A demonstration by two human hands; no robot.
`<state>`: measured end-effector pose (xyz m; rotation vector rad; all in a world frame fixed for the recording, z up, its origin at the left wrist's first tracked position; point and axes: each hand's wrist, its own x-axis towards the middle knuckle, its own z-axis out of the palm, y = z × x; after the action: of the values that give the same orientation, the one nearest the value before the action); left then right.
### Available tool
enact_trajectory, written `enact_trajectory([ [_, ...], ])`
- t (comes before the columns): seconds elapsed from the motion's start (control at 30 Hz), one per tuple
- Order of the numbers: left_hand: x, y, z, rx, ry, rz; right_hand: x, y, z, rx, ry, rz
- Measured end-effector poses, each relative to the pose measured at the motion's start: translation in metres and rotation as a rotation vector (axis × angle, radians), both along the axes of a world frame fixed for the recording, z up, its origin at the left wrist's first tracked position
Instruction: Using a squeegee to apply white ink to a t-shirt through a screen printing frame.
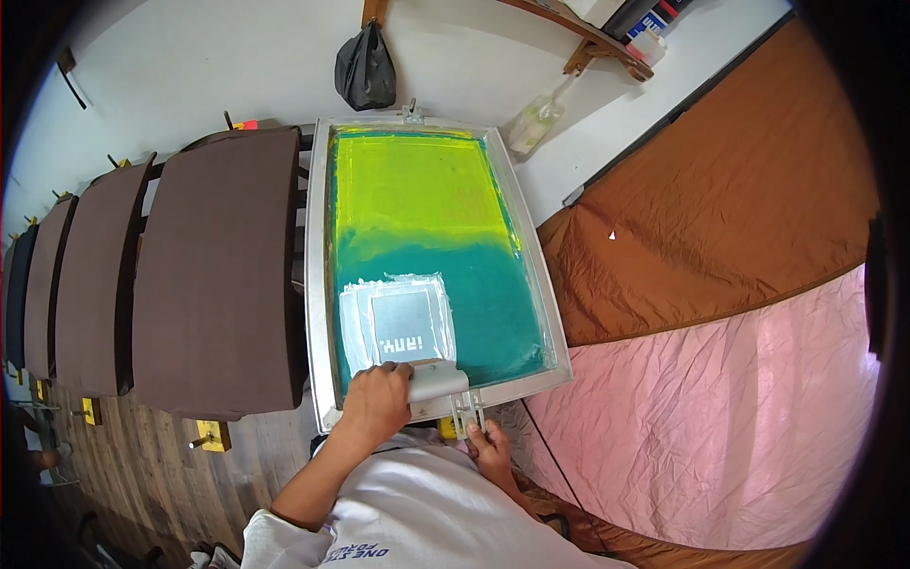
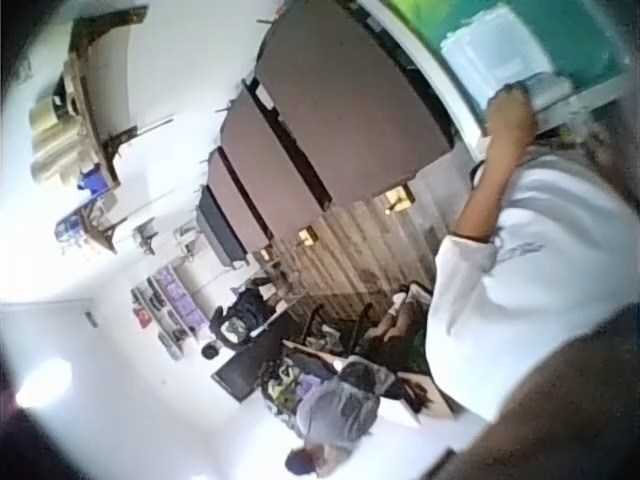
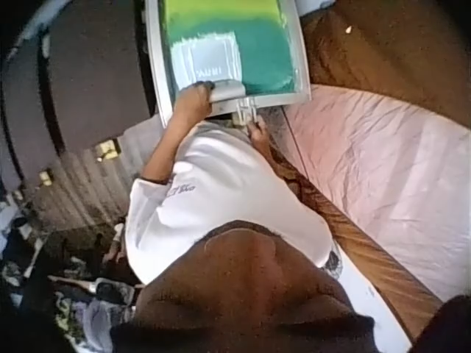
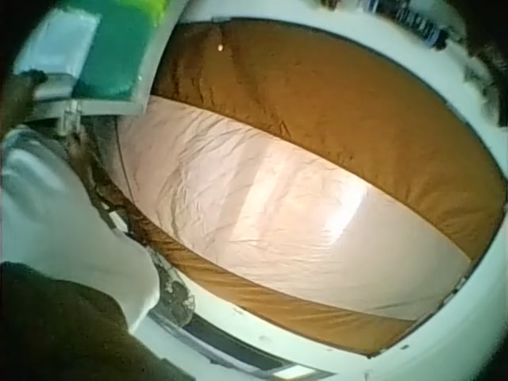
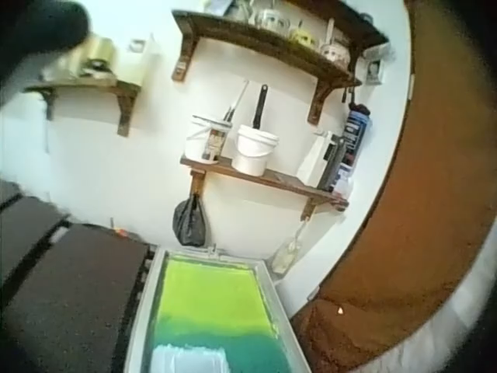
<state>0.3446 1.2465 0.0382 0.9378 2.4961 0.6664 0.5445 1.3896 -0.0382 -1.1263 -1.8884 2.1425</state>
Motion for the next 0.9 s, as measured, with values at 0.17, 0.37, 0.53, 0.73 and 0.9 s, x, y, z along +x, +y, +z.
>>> enact_trajectory([
  [0.17, -0.002, 0.002, 0.0, -0.028, -0.014, -0.004, 0.006, 0.005, -0.012, -0.005, -0.009, 0.014],
  [0.37, -0.002, 0.002, 0.001, -0.021, 0.0, -0.02, 0.006, 0.007, -0.017, 0.034, -0.012, 0.039],
  [0.53, 0.001, 0.001, -0.002, -0.006, 0.015, -0.005, 0.007, 0.007, -0.019, 0.024, -0.022, 0.045],
  [0.73, 0.004, 0.001, -0.005, 0.006, 0.027, -0.006, 0.011, 0.008, -0.027, 0.08, -0.009, 0.042],
  [0.9, 0.006, 0.0, -0.01, 0.017, 0.048, 0.002, 0.01, 0.01, -0.027, 0.069, -0.016, 0.049],
])
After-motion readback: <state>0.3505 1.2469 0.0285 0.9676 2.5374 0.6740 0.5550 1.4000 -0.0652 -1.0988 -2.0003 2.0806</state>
